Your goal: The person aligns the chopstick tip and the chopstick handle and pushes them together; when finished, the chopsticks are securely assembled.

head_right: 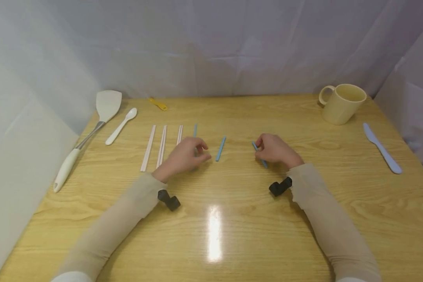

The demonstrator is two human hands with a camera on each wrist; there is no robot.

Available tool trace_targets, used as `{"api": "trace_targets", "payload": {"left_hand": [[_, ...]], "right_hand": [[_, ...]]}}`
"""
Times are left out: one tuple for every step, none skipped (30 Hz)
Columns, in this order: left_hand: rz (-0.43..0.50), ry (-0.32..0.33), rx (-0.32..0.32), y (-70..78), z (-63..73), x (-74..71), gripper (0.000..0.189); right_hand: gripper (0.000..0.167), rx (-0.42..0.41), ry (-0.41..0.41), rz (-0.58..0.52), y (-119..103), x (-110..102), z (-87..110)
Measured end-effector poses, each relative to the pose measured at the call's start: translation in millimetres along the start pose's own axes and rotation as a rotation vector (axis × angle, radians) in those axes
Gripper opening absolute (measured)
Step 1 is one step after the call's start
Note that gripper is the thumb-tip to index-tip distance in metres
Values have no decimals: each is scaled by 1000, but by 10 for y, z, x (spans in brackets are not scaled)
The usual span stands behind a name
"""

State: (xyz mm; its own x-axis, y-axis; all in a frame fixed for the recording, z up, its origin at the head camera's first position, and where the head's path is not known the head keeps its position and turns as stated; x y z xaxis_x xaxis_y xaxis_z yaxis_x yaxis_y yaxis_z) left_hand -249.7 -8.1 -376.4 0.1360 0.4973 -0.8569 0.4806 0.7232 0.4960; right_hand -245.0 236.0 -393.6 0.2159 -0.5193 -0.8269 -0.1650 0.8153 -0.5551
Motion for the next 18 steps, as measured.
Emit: {"api": "trace_targets", "payload": {"left_hand": [[-5,-9,-13,26,-15,27,30],[-17,-17,-21,52,-30,54,31],[-29,-23,-28,78,-46,82,31],[-38,-25,-33,104,-66,113,31],[-46,-23,-34,127,-84,141,31],[-49,-20,-37,149,-101,168,30],[-48,-11,-38,167,-119,190,28],[-48,3,-37,183,-136,208,26],[-44,17,-39,195,-152,222,25],[-38,27,-43,203,-162,240,23],[-35,35,-46,209,-169,257,22],[-33,40,-49,213,-178,271,22],[-31,43,-55,216,-184,282,22],[-33,42,-61,218,-188,290,22],[-34,37,-69,218,-192,300,22],[-37,30,-78,216,-194,308,22],[-40,21,-91,214,-193,316,22],[-42,12,-105,210,-190,321,22]], "right_hand": [[28,-4,-3,-2,-7,1,1],[28,-6,-5,-2,-8,4,-1],[28,-8,-5,-2,-14,6,-2],[28,-8,-6,-2,-12,4,-2],[28,-10,-6,-4,-9,4,-2],[28,-12,-6,-3,-7,5,-3],[27,-13,-6,-8,-5,5,-5],[27,-15,-2,-11,-1,5,-11],[26,-21,3,-13,-2,1,-15],[25,-28,3,-16,1,7,-16],[24,-32,4,-18,5,14,-18],[24,-37,4,-20,5,16,-18],[23,-41,5,-25,5,17,-20],[22,-46,5,-25,2,15,-19],[22,-46,2,-27,1,15,-18],[21,-46,-1,-29,-1,14,-14],[21,-43,-3,-28,1,14,-14],[21,-44,-5,-31,-2,14,-12]]}}
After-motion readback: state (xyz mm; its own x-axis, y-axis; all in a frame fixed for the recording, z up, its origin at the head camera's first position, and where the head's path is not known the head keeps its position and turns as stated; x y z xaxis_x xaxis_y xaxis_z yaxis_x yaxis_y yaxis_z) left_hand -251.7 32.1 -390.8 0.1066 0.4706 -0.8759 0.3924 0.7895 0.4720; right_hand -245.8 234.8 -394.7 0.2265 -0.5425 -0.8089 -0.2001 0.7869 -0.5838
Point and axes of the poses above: each hand's wrist, its own z-axis away from the middle knuckle, its own x-axis out of the palm, y = z × x, the point moved 5 cm from there along -z, towards the middle knuckle, and after that the axes turned 7 degrees about y, right-handed, at the moved point
